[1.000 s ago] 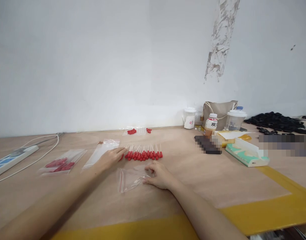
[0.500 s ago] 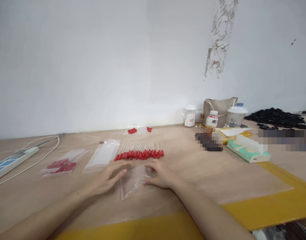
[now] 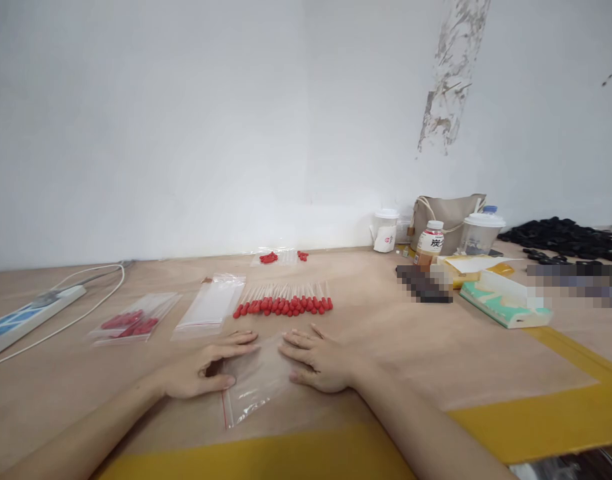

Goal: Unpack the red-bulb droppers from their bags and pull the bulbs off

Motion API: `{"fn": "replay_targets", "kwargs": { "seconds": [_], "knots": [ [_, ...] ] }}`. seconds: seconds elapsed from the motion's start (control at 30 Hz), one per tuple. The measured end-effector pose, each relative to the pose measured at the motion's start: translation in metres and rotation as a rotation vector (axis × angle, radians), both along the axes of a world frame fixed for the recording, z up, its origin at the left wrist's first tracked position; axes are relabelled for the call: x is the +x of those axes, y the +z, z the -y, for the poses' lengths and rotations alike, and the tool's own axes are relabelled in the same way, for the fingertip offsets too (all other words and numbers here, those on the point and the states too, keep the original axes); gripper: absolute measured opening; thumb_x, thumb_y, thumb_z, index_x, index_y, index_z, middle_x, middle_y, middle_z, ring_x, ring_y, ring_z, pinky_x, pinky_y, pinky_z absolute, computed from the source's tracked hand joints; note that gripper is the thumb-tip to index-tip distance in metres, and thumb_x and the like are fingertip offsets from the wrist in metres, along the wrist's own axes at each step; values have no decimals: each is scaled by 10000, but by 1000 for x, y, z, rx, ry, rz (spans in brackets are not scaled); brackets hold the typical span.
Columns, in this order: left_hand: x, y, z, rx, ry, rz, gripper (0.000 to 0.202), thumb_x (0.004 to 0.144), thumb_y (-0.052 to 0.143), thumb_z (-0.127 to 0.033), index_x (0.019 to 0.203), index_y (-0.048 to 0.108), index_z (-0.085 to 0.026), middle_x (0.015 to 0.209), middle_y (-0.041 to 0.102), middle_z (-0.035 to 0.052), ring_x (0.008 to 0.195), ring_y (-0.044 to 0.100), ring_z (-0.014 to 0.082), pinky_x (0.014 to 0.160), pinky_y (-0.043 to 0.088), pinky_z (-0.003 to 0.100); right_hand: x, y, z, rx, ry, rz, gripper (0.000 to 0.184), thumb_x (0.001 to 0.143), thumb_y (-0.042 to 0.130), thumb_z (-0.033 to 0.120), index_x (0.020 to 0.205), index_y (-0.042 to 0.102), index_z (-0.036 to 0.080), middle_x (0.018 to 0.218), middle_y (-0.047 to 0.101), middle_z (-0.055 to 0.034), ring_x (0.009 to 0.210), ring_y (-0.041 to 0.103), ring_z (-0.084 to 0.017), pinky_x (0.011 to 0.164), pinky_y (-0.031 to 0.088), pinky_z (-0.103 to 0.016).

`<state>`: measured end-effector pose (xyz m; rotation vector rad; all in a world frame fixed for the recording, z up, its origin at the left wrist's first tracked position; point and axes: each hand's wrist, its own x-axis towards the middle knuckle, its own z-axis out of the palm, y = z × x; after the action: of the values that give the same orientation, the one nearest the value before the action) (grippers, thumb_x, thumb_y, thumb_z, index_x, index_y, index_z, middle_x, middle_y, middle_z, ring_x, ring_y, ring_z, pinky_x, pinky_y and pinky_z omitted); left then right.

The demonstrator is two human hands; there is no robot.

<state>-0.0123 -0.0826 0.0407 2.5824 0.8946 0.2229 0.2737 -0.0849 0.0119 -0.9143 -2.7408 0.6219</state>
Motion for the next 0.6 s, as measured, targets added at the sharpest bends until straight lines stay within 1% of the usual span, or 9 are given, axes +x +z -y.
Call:
{"fn": "replay_targets", "kwargs": {
  "seconds": [0.1, 0.17, 0.23, 0.3, 0.37, 0.43, 0.5, 0.53, 0.6],
  "knots": [
    [-1, 2, 0, -81, 70, 104, 444, 757, 555, -332, 1190, 469, -290, 1283, 447, 60, 1153, 426, 224, 941, 346, 403, 0, 0, -1, -2, -24, -3, 592, 824, 365, 523, 1345, 175, 316, 1425, 156, -31, 1309, 120, -222, 1039, -22, -487],
    [6, -3, 0, -81, 174, 204, 322, 720, 587, -320, 1027, 555, -230, 1111, 550, 57, 977, 522, 192, 825, 418, 335, -2, 0, -1, -1, -39, -17, 634, 797, 401, 547, 1345, 182, 315, 1424, 162, -39, 1306, 130, -232, 1036, -25, -496],
    [17, -9, -1, -95, 281, 249, 239, 648, 637, -284, 849, 559, -182, 902, 574, 25, 792, 529, 150, 690, 433, 267, -4, 0, -1, 2, -53, -27, 661, 775, 426, 565, 1342, 198, 312, 1423, 171, -51, 1300, 152, -244, 1029, -16, -515],
    [25, -10, 0, -170, 344, 221, 207, 596, 649, -234, 756, 533, -172, 731, 539, -18, 666, 488, 122, 584, 402, 222, -4, -1, -1, 13, -65, -34, 671, 761, 438, 578, 1337, 224, 310, 1420, 187, -59, 1293, 178, -251, 1025, 2, -522],
    [26, -5, 2, -293, 338, 163, 145, 602, 621, -213, 720, 546, -174, 628, 512, -41, 601, 463, 109, 537, 371, 204, -4, -2, -3, 32, -75, -38, 682, 746, 449, 591, 1332, 251, 303, 1414, 214, -62, 1286, 195, -252, 1030, 29, -511],
    [17, 6, 3, -402, 269, 117, 106, 632, 602, -237, 722, 591, -181, 629, 546, -35, 604, 483, 113, 548, 379, 208, -2, -3, -4, 50, -90, -40, 678, 747, 442, 596, 1328, 275, 290, 1402, 253, -65, 1279, 211, -250, 1037, 66, -487],
    [-2, 18, 0, -437, 247, 131, 146, 654, 607, -296, 758, 629, -197, 719, 603, -16, 662, 527, 130, 595, 409, 225, 0, -3, -5, 52, -109, -53, 672, 761, 424, 590, 1332, 278, 267, 1386, 290, -72, 1269, 227, -248, 1036, 125, -459],
    [-14, 24, -4, -394, 310, 189, 176, 657, 613, -327, 777, 631, -199, 774, 619, -4, 695, 544, 142, 619, 423, 236, 1, -2, -5, 50, -117, -64, 674, 767, 418, 585, 1336, 273, 254, 1379, 302, -76, 1264, 236, -247, 1033, 152, -446],
    [-38, 33, -18, -249, 555, 383, 278, 659, 610, -397, 850, 608, -195, 769, 617, 4, 631, 546, 135, 582, 433, 245, 2, -2, -5, 50, -127, -85, 689, 768, 420, 580, 1343, 262, 235, 1369, 317, -80, 1250, 256, -247, 1025, 192, -427]
  ]
}}
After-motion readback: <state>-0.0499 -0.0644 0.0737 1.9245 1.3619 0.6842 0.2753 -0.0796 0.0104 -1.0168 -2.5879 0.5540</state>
